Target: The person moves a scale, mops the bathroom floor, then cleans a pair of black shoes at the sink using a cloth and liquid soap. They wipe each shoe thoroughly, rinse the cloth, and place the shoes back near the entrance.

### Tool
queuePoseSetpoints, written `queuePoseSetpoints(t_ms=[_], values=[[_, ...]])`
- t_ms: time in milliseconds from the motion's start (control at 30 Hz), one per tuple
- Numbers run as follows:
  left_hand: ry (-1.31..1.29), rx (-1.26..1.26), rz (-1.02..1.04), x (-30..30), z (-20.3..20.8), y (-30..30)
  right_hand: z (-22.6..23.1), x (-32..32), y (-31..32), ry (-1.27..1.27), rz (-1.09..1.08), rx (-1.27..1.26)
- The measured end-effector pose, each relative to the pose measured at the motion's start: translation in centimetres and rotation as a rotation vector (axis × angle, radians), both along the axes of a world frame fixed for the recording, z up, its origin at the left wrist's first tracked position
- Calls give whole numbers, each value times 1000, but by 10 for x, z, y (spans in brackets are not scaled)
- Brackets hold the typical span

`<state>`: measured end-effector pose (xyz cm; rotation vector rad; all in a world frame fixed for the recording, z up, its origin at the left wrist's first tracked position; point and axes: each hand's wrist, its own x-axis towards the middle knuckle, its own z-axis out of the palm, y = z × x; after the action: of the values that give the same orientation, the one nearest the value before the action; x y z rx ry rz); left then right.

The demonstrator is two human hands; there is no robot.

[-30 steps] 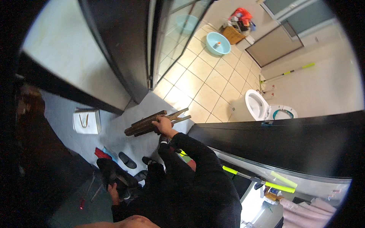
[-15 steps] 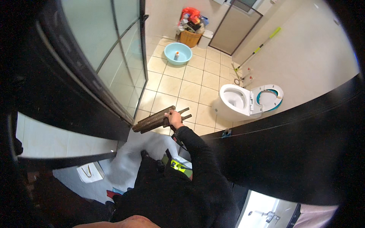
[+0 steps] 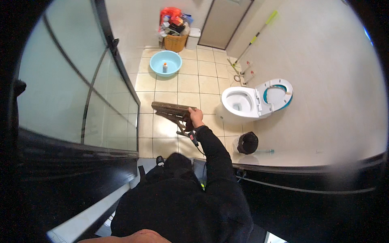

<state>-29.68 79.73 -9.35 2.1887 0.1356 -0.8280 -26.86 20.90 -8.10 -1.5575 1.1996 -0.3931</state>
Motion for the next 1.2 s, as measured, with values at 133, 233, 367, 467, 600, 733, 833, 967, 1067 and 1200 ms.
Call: queuePoseSetpoints(t_ms=[133, 233, 367, 467, 600, 733, 833, 967, 1067, 1200], values=[[-31, -72, -106, 83, 9, -77, 5, 7, -45, -199, -245, 261], [-38, -115, -160, 129, 11, -134, 2, 24, -82, -313, -304, 321], [-30, -132, -188, 176, 2, -204, -26, 61, -144, -417, -369, 496], [-15, -103, -180, 204, -11, -249, -63, 93, -196, -474, -438, 648], [13, -21, -157, 247, -24, -302, -98, 123, -269, -519, -185, 589], [47, 49, -179, 298, -37, -359, -119, 143, -333, -531, -256, 815], [57, 85, -218, 346, -48, -411, -132, 179, -389, -454, -268, 547], [46, 97, -303, 425, -71, -492, -131, 224, -469, -545, -600, 780], [33, 82, -376, 492, -79, -569, -120, 250, -524, -674, -821, 759], [-13, 61, -466, 566, -71, -681, -111, 253, -604, -715, -852, 707]])
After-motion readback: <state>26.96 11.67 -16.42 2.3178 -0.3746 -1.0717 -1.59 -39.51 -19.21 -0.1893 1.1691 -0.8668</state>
